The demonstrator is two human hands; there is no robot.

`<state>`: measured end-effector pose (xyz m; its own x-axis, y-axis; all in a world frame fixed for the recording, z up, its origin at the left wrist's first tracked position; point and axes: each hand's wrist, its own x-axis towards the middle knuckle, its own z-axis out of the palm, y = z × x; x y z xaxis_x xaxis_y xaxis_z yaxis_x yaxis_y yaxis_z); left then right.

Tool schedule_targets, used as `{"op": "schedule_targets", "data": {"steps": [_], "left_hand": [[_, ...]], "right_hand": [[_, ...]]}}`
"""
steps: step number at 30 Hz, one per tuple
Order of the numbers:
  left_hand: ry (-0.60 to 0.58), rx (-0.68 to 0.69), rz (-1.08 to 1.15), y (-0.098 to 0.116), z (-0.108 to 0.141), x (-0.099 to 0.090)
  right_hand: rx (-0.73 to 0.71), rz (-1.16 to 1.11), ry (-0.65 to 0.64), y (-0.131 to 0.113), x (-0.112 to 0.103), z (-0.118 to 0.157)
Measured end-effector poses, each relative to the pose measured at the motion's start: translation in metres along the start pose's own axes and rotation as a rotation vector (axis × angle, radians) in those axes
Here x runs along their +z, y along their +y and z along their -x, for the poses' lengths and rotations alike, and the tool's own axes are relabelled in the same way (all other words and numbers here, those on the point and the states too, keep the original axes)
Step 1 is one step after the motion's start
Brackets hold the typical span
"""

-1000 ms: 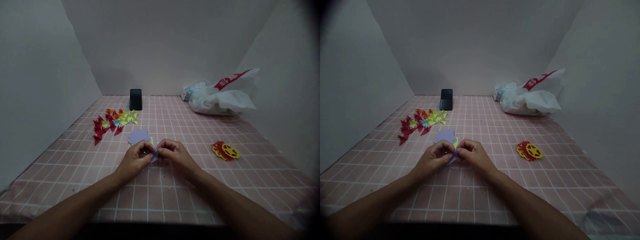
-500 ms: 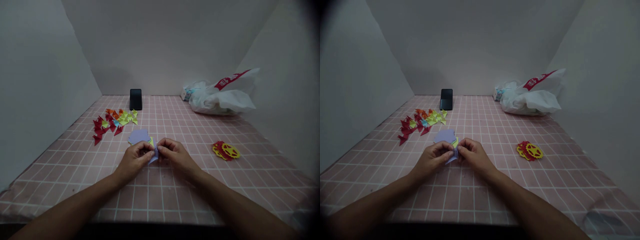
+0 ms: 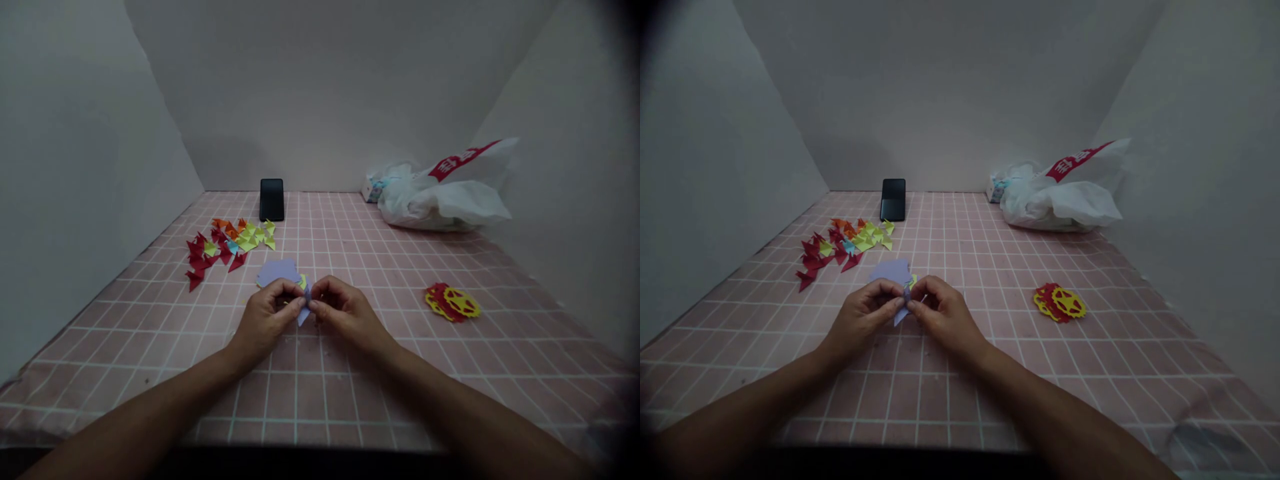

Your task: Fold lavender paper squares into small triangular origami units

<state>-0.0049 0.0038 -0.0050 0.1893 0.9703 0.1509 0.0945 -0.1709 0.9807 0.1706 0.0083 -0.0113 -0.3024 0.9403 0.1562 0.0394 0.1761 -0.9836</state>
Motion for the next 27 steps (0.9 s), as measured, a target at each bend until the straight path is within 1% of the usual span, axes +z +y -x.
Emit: {"op": "schedule_targets", "data": {"steps": [5,9,13,17,23,27], "left_hand": [[0.004,0.064,-0.021,-0.0005,-0.0007,-0.0008],[0.012,0.126,-0.095,0.0002,-0.0008,-0.0017],[-0.018,0.082,-0.103,0.0004,-0.0005,-0.0015],[-0.007,0.066,-0.079,0.0009,-0.0003,-0.0006],[0.012,0.033,-0.005,0.0011,-0.0004,-0.0001],[-0.023,0.031,-0.014,-0.0003,-0.0006,-0.0005]], "right_hand": [[0.011,0.024,0.015,-0.0038,0.0008,0.0010],[0.009,0.044,0.044,-0.0032,0.0017,0.0027],[-0.023,0.104,0.045,-0.0025,0.0012,0.0030],[-0.052,0.146,0.051,-0.0041,0.0006,0.0027],[-0.019,0.115,0.045,-0.0029,0.0016,0.0030],[-0.030,0.109,0.069,-0.0035,0.0010,0.0034]]}}
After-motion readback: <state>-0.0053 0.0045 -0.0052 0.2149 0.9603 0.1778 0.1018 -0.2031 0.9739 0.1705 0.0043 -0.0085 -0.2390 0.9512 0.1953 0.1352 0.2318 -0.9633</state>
